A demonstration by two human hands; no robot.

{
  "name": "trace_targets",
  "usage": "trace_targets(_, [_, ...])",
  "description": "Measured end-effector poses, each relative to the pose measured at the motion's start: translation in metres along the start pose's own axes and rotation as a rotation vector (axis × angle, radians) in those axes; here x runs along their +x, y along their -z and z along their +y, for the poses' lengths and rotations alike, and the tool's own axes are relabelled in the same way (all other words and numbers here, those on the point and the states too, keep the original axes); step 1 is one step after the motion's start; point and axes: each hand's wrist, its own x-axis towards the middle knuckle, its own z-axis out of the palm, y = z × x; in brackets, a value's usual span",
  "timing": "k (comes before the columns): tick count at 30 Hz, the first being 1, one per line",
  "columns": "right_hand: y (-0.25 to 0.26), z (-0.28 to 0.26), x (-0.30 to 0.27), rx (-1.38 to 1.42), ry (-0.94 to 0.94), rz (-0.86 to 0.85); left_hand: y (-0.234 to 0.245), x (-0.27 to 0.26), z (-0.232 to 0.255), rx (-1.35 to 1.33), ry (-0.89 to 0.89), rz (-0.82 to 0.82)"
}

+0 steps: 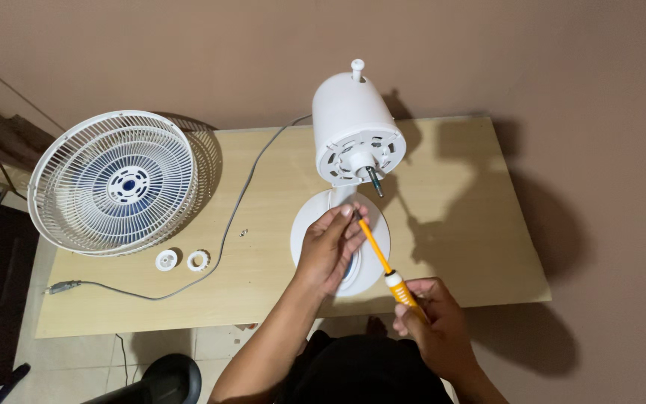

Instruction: The person assembles a white table fan by attaching the motor housing to the base and securing it with screws using a screwdriver. The fan cage and other components remain disassembled on the table.

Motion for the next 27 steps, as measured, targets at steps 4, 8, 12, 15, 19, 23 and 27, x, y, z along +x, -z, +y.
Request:
trace_targets(4, [-0.008, -0.017, 0.002, -0.007, 0.059, 0.107, -0.019, 0.014, -0.001, -0.04, 0.011, -0.018])
trace_targets(8, [-0.02, -0.035, 0.005, -0.021, 0.032, 0.148, -0.026, 0.02, 0.0, -0.078, 0.007, -0.023])
trace_targets(12, [-0.029, -0.05, 0.006, -0.051, -0.025, 0.169, -0.026, 0.026, 0.001, -0.142, 0.032, -0.032])
trace_targets(15, [-0.03, -0.06, 0.01, -0.047, -0.092, 0.172, -0.026, 0.028, 0.0, -0.176, 0.059, -0.022])
trace_targets(19, [-0.031, -0.066, 0.015, 0.054, -0.17, 0.149, -0.027, 0.031, 0.0, -0.209, 0.072, -0.025])
trace_targets(23, [-0.029, -0.071, 0.015, 0.145, -0.177, 0.115, -0.026, 0.028, 0.004, -0.146, 0.086, 0.006])
trace_targets(27, [-0.03, -0.074, 0.015, 0.168, -0.185, 0.122, -0.011, 0.019, -0.004, 0.113, -0.133, 0.129])
